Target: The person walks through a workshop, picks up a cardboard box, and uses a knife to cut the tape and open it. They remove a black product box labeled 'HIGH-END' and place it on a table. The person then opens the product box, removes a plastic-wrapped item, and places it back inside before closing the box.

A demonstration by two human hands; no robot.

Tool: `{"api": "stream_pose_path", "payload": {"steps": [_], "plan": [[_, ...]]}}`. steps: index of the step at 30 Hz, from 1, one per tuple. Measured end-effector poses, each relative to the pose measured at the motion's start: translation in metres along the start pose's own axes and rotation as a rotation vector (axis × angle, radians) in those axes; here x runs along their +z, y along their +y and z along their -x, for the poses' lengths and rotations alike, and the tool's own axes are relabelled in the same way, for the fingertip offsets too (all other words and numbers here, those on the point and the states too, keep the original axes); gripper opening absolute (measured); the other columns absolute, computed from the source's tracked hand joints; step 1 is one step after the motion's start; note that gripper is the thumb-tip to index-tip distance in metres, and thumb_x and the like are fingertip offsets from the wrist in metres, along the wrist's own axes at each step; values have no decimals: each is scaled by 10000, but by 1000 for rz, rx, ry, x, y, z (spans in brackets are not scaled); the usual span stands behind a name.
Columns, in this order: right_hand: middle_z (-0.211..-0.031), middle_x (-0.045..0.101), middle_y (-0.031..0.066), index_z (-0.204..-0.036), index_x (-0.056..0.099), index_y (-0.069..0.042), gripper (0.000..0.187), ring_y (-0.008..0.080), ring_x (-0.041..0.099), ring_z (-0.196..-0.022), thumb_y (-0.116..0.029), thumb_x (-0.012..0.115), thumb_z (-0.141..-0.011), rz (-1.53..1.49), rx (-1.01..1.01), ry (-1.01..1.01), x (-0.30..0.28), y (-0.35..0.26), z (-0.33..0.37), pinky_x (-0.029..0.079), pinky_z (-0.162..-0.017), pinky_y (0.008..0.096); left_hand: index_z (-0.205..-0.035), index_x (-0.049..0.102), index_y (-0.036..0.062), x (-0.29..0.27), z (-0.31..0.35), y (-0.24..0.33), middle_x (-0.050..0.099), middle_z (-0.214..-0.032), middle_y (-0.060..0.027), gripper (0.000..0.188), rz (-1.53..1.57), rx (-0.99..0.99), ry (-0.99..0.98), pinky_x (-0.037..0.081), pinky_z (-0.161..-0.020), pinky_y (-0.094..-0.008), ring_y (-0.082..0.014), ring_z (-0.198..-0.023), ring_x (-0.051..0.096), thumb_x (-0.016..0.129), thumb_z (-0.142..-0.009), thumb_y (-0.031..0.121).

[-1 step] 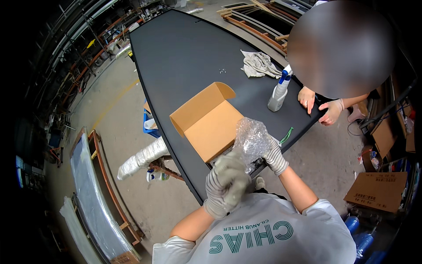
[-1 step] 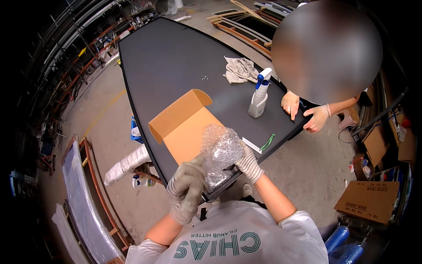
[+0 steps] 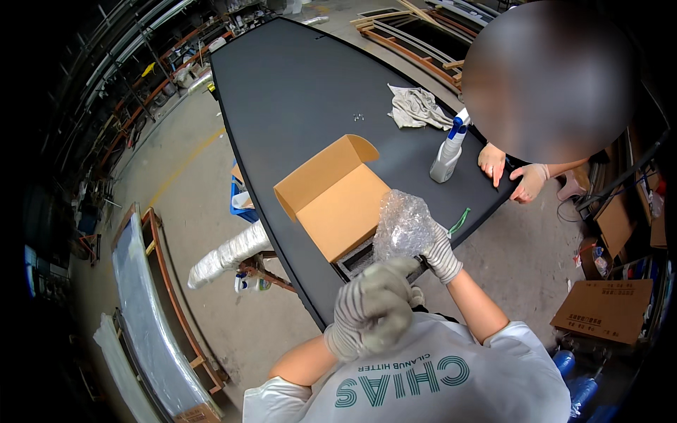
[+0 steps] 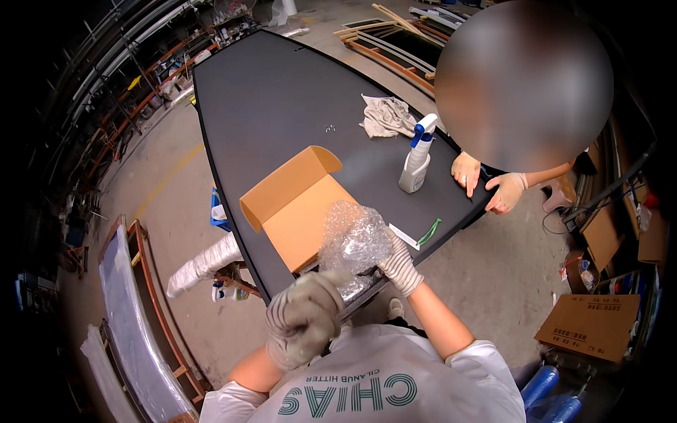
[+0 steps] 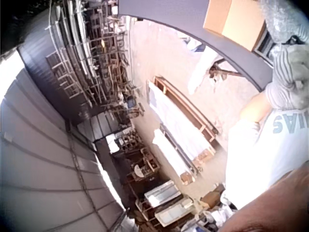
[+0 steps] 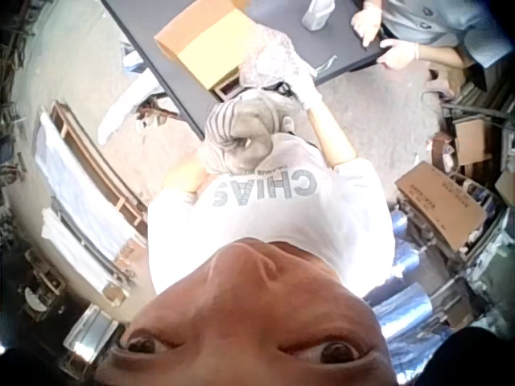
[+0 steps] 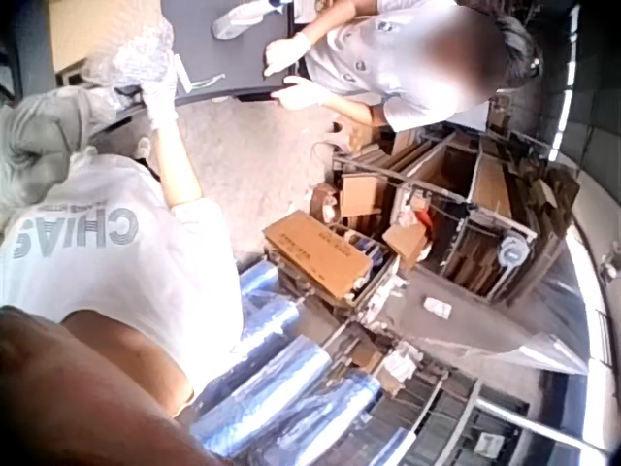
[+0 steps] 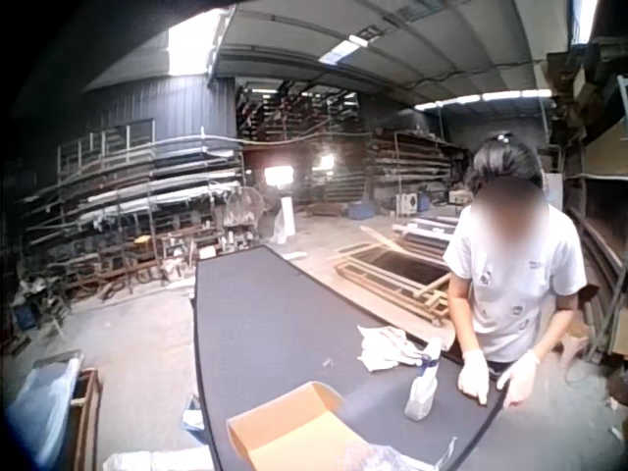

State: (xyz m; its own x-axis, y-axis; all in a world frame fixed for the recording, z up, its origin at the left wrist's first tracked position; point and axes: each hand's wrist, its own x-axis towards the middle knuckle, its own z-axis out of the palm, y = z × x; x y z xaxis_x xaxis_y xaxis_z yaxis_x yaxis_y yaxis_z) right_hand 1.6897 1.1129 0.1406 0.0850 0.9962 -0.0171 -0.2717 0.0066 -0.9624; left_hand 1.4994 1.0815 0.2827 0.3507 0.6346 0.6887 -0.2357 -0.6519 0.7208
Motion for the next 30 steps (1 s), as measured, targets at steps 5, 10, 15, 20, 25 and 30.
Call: {"api": "stream_pose_path", "payload": {"steps": [5, 10, 15, 20, 25, 30], "plan": [[-1133, 623, 19, -1206, 551, -39, 563, 128, 585, -1039, -122, 803, -709, -244, -23, -65, -2, 6, 2, 494, -915, 299, -780, 536, 27, 36, -33, 80, 589, -878, -168, 174, 458, 327, -226, 536, -654, -383, -323, -823, 625, 609, -633, -31], [-1138, 621, 20, -1223, 539, -24, 603, 130, 589, -1046, -59, 786, -674, -275, 14, -24, -4, 3, 0, 494, -921, 299, -793, 555, 32, 40, -37, 94, 583, -851, -143, 155, 609, 384, -273, 530, -686, -393, -303, -810, 613, 624, -658, -4], [-1146, 615, 29, -1235, 525, -12, 634, 137, 585, -1058, -94, 795, -667, -167, -1, -33, -14, 20, -5, 485, -936, 297, -805, 573, 37, 34, -35, 95, 577, -823, -119, 139, 624, 385, -301, 524, -719, -403, -284, -796, 602, 639, -684, 23], [-1164, 605, 21, -1241, 523, -16, 729, 147, 568, -1091, -190, 861, -619, -123, -51, -45, -12, 27, -1, 472, -949, 300, -818, 591, 42, 8, -23, 90, 571, -796, -94, 126, 456, 333, -356, 518, -752, -413, -265, -782, 591, 654, -709, 49], [-1141, 610, 21, -1253, 516, -28, 697, 136, 579, -1061, -84, 762, -603, -151, -11, 25, -20, 14, 5, 477, -929, 288, -875, 617, 45, -35, -1, 37, 585, -810, -83, 155, -228, 3, -142, 506, -794, -408, -251, -788, 586, 679, -739, 87], [-1099, 618, 5, -1167, 546, -57, 579, 118, 586, -1014, -32, 802, -648, -209, -75, 17, -1, 10, 3, 485, -908, 276, -1048, 632, 47, -32, 10, -8, 636, -940, -104, 391, -579, -243, 210, 471, -855, -372, -284, -859, 597, 776, -714, 190]]}}
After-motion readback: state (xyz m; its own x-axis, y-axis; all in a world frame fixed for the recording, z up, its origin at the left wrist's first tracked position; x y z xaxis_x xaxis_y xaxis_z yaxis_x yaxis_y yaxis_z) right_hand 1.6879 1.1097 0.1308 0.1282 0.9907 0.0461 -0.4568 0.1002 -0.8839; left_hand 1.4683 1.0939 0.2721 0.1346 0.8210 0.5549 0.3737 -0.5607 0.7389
